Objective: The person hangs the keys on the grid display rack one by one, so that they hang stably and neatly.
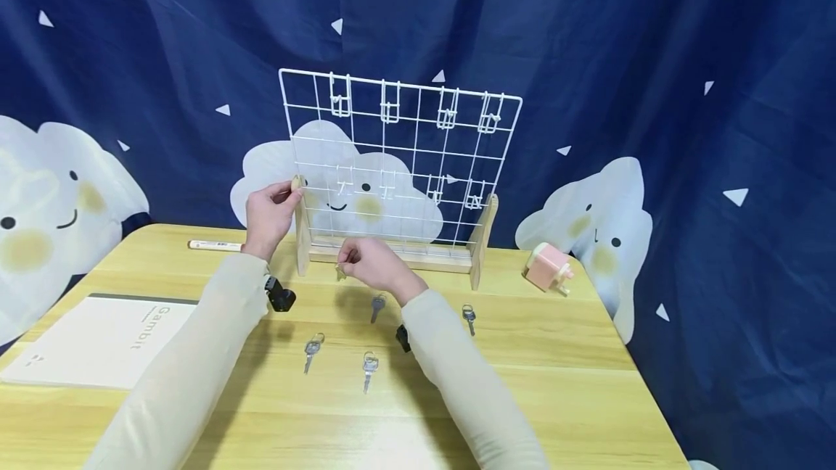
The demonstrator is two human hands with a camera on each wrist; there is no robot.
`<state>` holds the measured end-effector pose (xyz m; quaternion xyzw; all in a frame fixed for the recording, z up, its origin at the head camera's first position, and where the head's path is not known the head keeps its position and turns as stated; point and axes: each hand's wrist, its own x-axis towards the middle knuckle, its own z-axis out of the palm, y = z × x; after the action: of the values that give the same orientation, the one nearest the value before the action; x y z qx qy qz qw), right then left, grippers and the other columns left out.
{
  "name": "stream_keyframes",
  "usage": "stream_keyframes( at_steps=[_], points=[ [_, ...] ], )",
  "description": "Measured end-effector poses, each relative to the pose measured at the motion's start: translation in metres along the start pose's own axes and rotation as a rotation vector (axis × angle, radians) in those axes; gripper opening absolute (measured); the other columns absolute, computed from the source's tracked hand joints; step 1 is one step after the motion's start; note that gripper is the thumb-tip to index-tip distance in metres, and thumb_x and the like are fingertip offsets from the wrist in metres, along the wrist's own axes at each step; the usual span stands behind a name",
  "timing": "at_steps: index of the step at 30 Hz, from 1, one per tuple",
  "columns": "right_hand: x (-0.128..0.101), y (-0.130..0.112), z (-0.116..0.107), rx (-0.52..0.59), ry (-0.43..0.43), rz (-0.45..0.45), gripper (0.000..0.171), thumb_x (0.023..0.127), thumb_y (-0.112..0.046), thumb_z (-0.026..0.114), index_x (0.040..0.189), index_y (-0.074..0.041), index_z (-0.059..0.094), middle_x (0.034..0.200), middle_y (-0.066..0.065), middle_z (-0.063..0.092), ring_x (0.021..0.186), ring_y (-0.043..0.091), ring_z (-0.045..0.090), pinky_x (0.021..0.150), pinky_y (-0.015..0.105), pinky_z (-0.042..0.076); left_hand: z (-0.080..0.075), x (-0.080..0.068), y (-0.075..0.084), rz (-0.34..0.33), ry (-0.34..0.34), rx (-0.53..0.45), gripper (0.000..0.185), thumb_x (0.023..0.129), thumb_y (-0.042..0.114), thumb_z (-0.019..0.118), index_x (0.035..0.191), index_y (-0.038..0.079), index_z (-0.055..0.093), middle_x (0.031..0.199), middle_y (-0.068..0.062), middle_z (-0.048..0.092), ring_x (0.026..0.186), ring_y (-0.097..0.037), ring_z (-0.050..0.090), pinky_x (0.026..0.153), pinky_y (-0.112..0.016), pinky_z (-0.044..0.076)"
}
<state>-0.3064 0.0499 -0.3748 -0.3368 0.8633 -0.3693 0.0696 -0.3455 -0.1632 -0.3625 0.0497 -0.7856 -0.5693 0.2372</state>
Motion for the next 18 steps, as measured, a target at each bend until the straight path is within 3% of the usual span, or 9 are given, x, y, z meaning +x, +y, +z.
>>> stream_keyframes(
  at_steps=[12, 18],
  points=[
    [-0.011, -0.014, -0.015, 0.041, 0.061, -0.004, 0.007, 0.091, -0.001, 0.066, 0.089, -0.007, 0.068, 0.082, -0.001, 0.066, 0.079, 0.016, 0.064, 0.071, 0.025, 0.053, 0.001, -0.001, 0.000, 0.018, 0.007, -0.013, 0.031, 0.096, 0.015, 0.065, 0.122, -0.001, 0.068, 0.117, -0.017, 0.067, 0.106, -0.026, 0.064, 0.092, -0.035, 0.054],
    [-0.013, -0.022, -0.028, 0.015, 0.094, -0.018, 0.005, 0.091, -0.001, 0.067, 0.092, -0.005, 0.072, 0.082, -0.002, 0.068, 0.078, 0.012, 0.064, 0.072, 0.025, 0.054, 0.000, 0.001, -0.002, 0.010, 0.002, 0.000, 0.033, 0.096, 0.018, 0.065, 0.124, 0.000, 0.067, 0.119, -0.016, 0.066, 0.108, -0.027, 0.063, 0.094, -0.035, 0.053]
  ],
)
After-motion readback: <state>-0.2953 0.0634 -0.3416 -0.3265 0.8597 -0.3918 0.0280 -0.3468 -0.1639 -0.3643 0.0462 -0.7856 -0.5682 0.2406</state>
